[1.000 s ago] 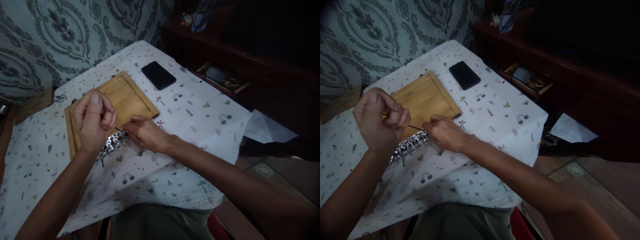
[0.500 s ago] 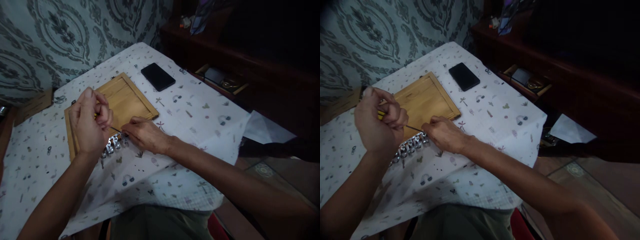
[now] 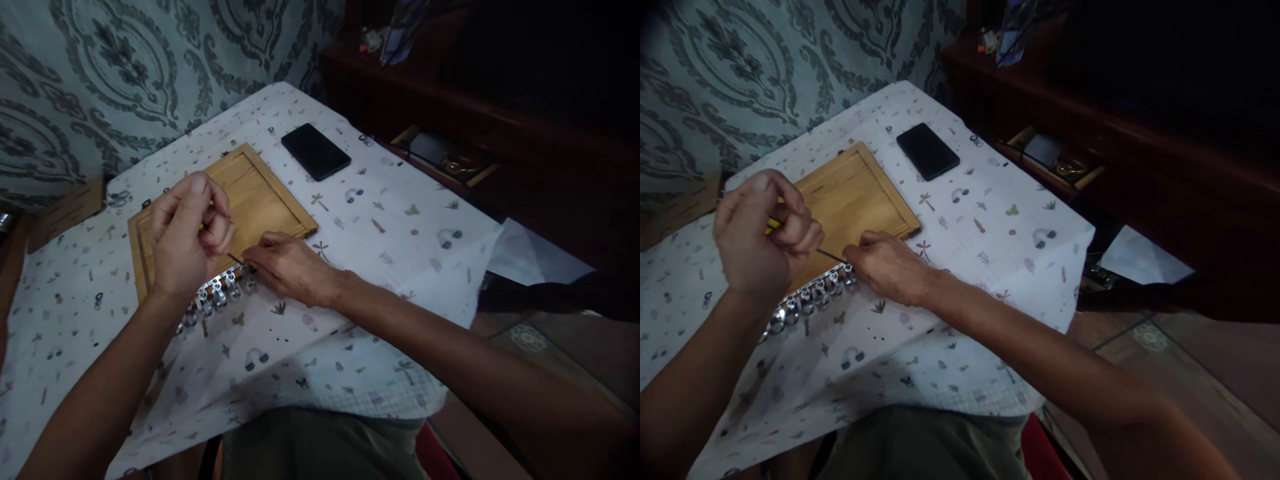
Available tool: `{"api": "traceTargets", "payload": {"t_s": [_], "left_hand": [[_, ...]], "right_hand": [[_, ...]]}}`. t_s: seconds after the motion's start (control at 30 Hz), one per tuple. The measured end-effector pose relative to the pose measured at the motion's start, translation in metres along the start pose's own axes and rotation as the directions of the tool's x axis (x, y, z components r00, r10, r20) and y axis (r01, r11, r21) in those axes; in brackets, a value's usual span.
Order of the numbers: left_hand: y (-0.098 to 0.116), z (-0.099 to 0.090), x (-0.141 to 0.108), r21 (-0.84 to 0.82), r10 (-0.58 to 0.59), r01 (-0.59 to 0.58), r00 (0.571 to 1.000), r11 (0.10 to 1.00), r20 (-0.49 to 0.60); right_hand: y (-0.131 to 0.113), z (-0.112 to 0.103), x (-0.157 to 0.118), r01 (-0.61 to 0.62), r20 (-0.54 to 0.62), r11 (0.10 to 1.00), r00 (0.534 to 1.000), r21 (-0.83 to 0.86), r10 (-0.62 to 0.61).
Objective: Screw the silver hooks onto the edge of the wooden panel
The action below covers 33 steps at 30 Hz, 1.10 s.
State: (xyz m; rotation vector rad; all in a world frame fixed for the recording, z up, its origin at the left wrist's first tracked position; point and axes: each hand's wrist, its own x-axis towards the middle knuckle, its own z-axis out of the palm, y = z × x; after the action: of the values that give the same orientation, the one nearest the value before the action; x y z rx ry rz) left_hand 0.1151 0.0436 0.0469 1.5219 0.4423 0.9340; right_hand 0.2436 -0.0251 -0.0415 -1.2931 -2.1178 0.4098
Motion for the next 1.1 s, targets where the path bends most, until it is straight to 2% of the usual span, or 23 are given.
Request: {"api": "traceTargets", "payload": {"t_s": [0.2, 0.63, 0.7, 0.8, 0.9, 1.0, 1.1], "left_hand": [[0.002, -0.002, 0.001, -0.015, -0.014, 0.015, 0.997, 1.000, 0.070], [-0.002, 0.000, 0.001, -0.028, 0.007, -0.005, 0.996, 1.000, 0.093], [-0.002, -0.001, 0.000, -0.036, 0.030, -0.028, 0.997, 0.999, 0.069], [0.004, -0.005, 0.000, -0.058, 0.110, -0.111, 0.994, 0.992, -0.023], [0.020, -0.008, -0.001, -0.067, 0.207, -0.220, 0.965, 0.973, -0.158], [0.031, -0.007, -0.008, -0.013, 0.225, -0.236, 0.941, 0.972, -0.254], [0.031, -0.005, -0.016, -0.010, 0.241, -0.251, 0.941, 0.968, -0.236]], "right_hand": [[-0.001, -0.001, 0.000, -0.006, -0.007, 1.000, 1.000, 0.004, 0.006], [-0.001, -0.001, -0.001, -0.004, -0.008, 0.999, 1.000, 0.034, 0.004], [-0.001, -0.001, -0.001, -0.011, -0.001, 0.999, 1.000, 0.032, 0.011], [0.000, 0.000, -0.001, -0.015, -0.004, 1.000, 1.000, 0.023, 0.015], [0.001, 0.001, -0.001, -0.003, -0.018, 1.000, 1.000, 0.025, 0.004], [0.001, 0.002, -0.001, -0.002, -0.036, 1.000, 0.999, 0.031, 0.003], [0.001, 0.003, -0.001, -0.006, -0.037, 0.999, 0.999, 0.047, 0.008]]}}
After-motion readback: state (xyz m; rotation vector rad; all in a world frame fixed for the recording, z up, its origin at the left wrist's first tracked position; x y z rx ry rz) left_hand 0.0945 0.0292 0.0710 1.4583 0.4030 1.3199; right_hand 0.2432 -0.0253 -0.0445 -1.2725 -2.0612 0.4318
